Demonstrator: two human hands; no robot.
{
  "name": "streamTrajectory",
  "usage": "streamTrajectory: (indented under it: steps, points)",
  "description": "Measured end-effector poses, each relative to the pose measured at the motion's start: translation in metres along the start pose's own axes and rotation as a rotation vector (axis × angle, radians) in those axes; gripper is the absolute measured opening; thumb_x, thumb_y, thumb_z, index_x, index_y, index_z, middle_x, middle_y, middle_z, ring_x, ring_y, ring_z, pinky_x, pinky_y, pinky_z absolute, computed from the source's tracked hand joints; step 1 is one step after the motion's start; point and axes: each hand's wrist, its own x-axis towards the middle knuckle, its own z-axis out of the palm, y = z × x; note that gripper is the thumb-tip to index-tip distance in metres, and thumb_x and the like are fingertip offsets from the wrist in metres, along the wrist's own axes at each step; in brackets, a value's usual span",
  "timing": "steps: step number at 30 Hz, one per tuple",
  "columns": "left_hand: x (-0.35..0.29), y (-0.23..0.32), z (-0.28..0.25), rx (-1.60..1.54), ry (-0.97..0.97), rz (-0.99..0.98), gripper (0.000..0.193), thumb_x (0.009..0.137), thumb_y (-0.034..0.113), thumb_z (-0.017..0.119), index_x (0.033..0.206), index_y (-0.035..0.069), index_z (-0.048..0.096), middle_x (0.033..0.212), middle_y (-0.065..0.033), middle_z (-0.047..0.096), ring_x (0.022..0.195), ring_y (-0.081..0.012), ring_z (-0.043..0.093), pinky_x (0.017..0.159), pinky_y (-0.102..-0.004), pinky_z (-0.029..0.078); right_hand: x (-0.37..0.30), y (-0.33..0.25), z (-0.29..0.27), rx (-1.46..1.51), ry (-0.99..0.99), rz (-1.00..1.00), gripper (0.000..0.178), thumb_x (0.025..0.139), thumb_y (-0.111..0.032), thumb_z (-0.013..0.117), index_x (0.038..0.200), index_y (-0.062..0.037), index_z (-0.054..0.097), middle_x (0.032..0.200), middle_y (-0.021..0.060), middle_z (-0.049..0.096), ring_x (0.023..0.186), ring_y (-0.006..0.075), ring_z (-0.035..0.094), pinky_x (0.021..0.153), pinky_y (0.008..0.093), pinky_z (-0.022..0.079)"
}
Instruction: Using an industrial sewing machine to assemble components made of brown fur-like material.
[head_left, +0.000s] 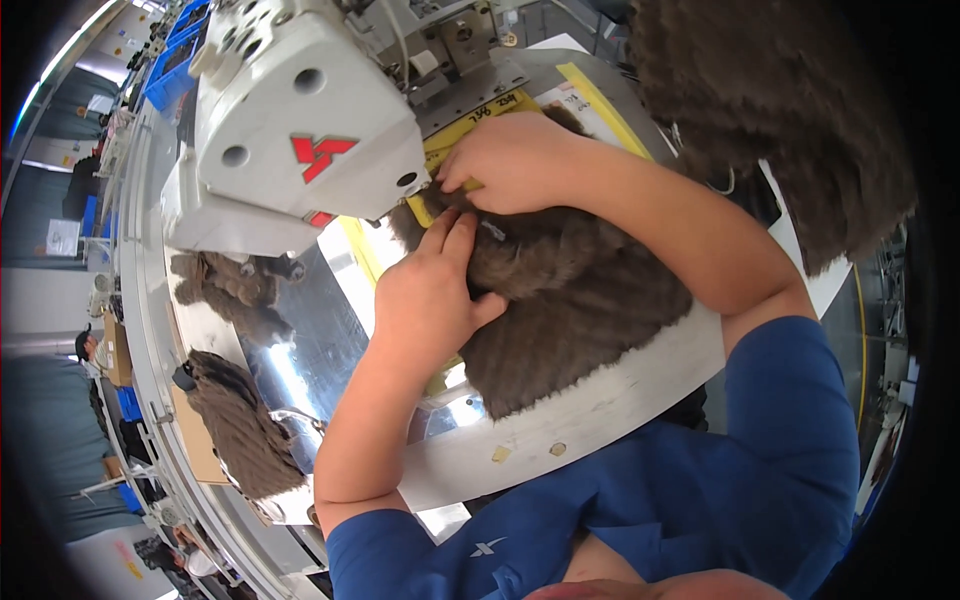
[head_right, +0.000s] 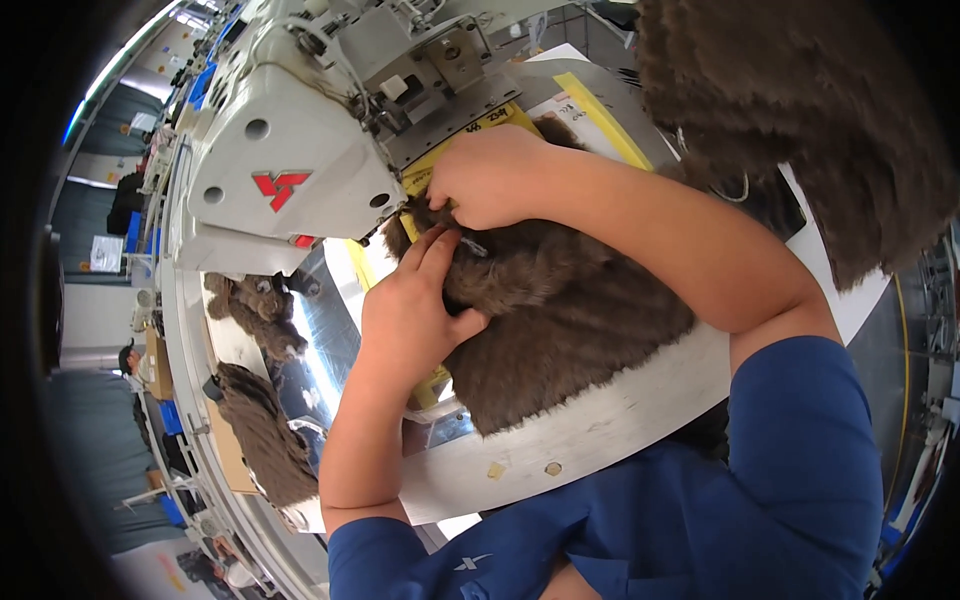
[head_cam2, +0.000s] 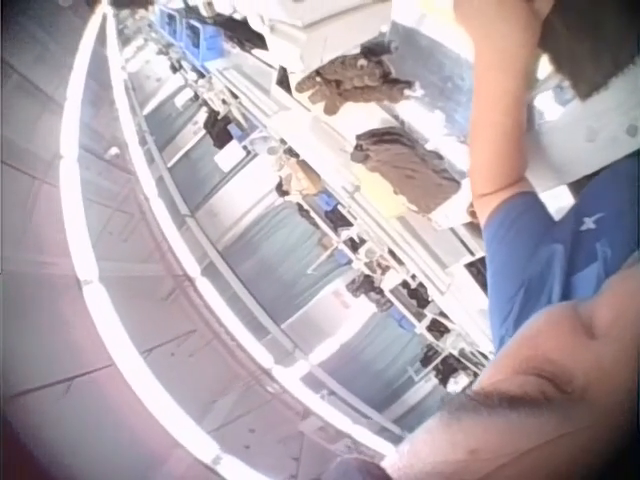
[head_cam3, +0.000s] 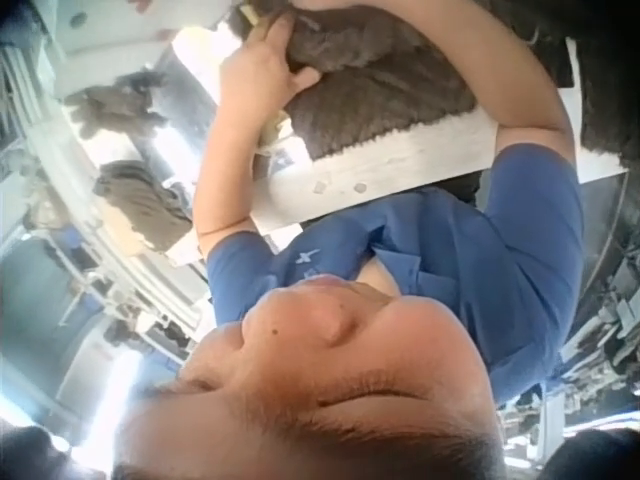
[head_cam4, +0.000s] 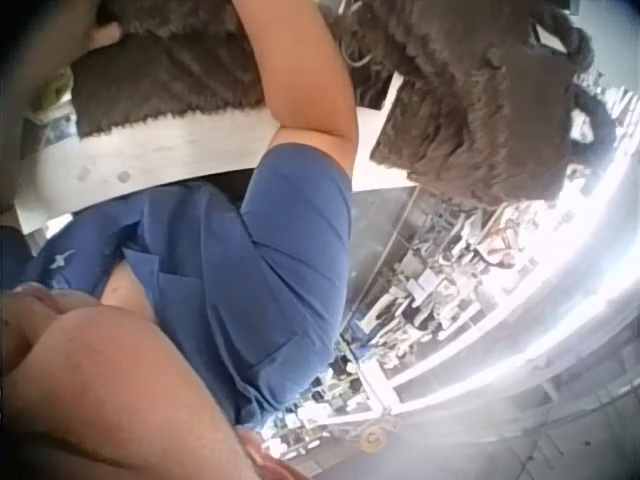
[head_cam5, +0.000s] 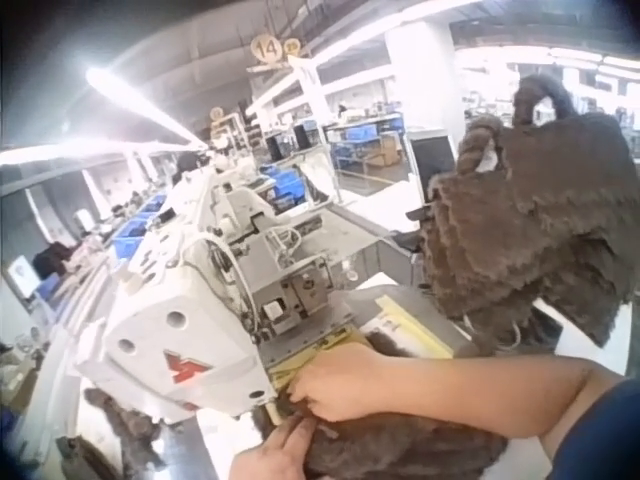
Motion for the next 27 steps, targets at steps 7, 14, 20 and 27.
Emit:
streamTrajectory:
  steps: [7, 14, 20, 27]
  points:
    - [0.008, 0.002, 0.000, -0.020, 0.007, -0.020, 0.081, 0.069, 0.029, 0.083, 0.141, 0.004, 0.057, 0.142, -0.0151, 0.062, 0.112, -0.0345, 0.070, 0.093, -0.0418, 0.058, 0.006, 0.012, 0.003, 0.044, 0.042, 0.003, 0.030, 0.083, -0.015, 0.069, 0.110, -0.0127, 0.081, 0.118, 0.0022, 0.077, 0.109, 0.0273, 0.071, 0.088, 0.0411, 0.059]
    - [0.020, -0.003, 0.003, 0.050, 0.053, 0.021, 0.088, 0.069, 0.035, 0.084, 0.144, 0.002, 0.053, 0.146, -0.0151, 0.059, 0.109, -0.0331, 0.071, 0.087, -0.0414, 0.060, 0.021, 0.024, 0.000, 0.092, 0.091, -0.029, 0.030, 0.081, -0.016, 0.070, 0.110, -0.0130, 0.080, 0.112, 0.0055, 0.078, 0.105, 0.0293, 0.072, 0.086, 0.0423, 0.058]
    - [0.013, -0.005, -0.004, 0.008, 0.034, -0.052, 0.085, 0.070, 0.030, 0.083, 0.145, 0.003, 0.053, 0.135, -0.0185, 0.065, 0.109, -0.0371, 0.070, 0.089, -0.0444, 0.058, 0.025, 0.016, -0.004, 0.122, 0.058, -0.003, 0.032, 0.079, -0.019, 0.072, 0.110, -0.0146, 0.081, 0.104, 0.0112, 0.077, 0.100, 0.0321, 0.072, 0.083, 0.0445, 0.057]
    - [0.013, -0.011, -0.003, 0.032, 0.040, -0.067, 0.082, 0.071, 0.033, 0.085, 0.141, 0.003, 0.054, 0.133, -0.0188, 0.066, 0.108, -0.0381, 0.070, 0.088, -0.0448, 0.058, 0.021, 0.020, 0.001, 0.245, 0.086, -0.055, 0.032, 0.082, -0.020, 0.073, 0.112, -0.0096, 0.079, 0.110, 0.0150, 0.076, 0.106, 0.0359, 0.070, 0.092, 0.0449, 0.055]
